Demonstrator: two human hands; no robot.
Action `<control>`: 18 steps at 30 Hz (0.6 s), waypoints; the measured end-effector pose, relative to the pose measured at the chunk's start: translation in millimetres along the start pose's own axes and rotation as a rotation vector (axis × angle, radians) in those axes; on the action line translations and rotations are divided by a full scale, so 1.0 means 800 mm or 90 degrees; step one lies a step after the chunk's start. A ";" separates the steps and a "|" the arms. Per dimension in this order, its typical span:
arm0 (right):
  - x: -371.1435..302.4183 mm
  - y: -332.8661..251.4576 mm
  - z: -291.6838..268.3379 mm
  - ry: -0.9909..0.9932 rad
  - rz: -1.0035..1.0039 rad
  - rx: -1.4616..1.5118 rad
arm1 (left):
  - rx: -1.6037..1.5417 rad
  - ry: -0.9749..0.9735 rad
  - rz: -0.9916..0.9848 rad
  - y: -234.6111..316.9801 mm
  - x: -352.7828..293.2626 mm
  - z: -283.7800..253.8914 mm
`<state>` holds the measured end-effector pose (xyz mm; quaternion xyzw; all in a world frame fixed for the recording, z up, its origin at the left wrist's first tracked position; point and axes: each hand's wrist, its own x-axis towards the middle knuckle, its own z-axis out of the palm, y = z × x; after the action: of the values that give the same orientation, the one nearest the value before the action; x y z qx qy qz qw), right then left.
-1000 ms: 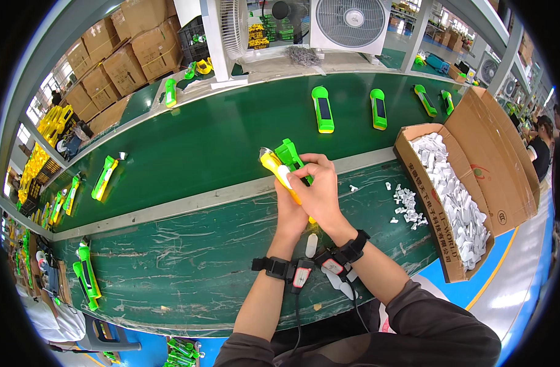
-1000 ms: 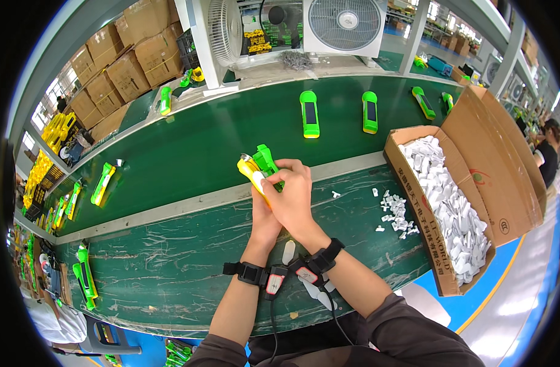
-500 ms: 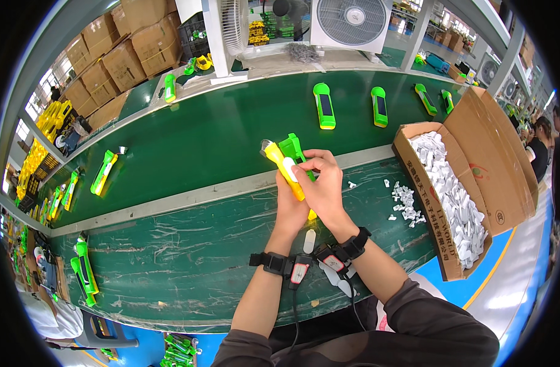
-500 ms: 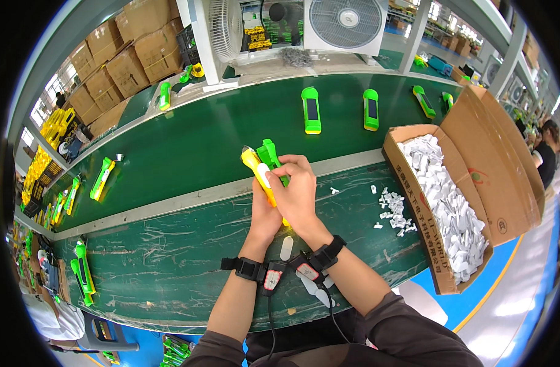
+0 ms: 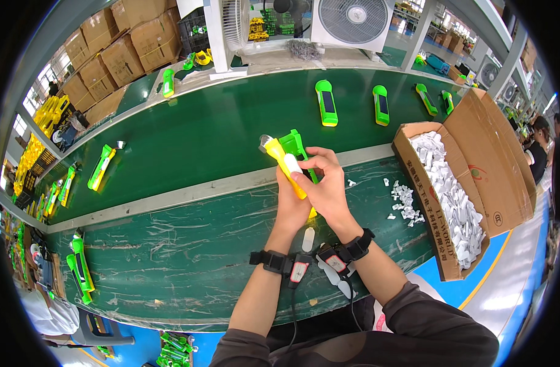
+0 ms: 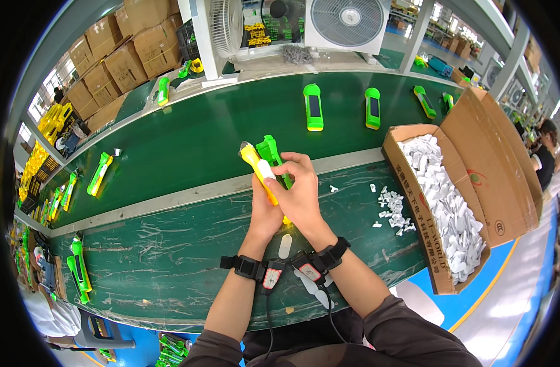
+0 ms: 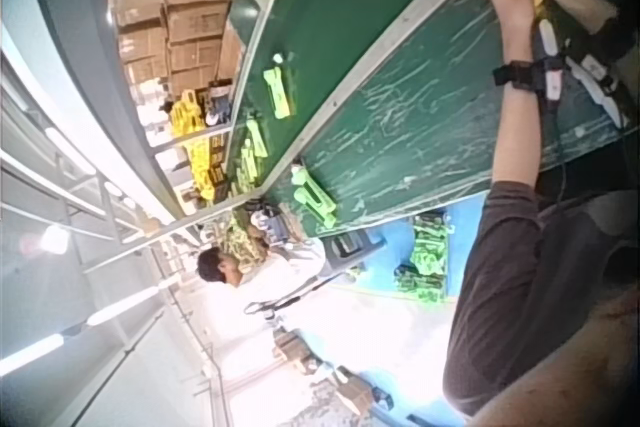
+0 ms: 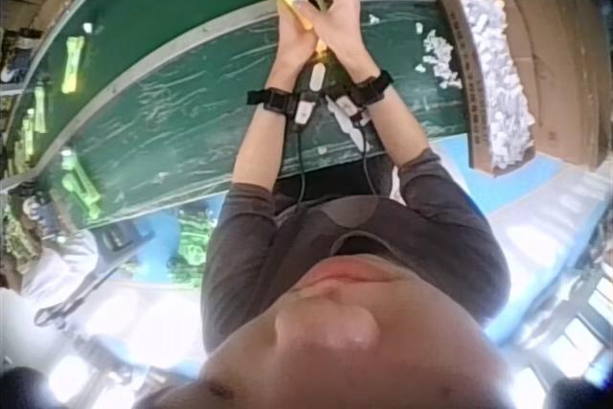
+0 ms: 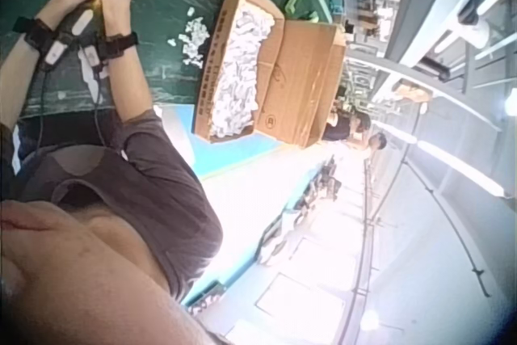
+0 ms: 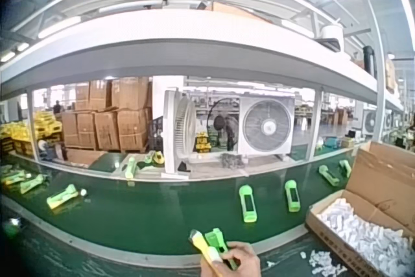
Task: Assembling plastic flashlight components and testing them on a factory conveyor belt.
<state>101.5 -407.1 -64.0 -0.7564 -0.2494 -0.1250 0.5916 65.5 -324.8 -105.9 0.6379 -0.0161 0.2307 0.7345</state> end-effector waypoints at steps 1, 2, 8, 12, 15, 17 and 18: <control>-0.001 -0.001 0.001 -0.001 0.001 0.001 | -0.004 -0.004 0.011 0.001 -0.001 0.001; -0.002 -0.002 0.002 0.006 0.010 -0.002 | -0.007 -0.008 0.022 0.003 -0.002 0.000; -0.006 0.001 0.006 0.000 -0.062 -0.018 | -0.002 -0.003 0.045 0.005 -0.001 0.000; -0.006 -0.014 0.008 0.005 -0.087 -0.005 | -0.001 -0.001 0.060 0.005 -0.001 -0.002; -0.010 -0.011 0.010 0.033 -0.026 0.026 | 0.033 0.015 0.091 -0.001 -0.001 0.003; -0.013 -0.012 0.014 0.045 -0.021 0.036 | 0.038 0.020 0.085 0.001 -0.002 -0.001; -0.013 -0.012 0.015 0.046 -0.045 0.032 | 0.040 0.022 0.083 0.002 -0.002 -0.002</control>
<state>86.2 -396.2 -64.6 -0.7272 -0.2574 -0.1665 0.6142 63.3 -323.2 -105.5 0.6542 -0.0373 0.2894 0.6978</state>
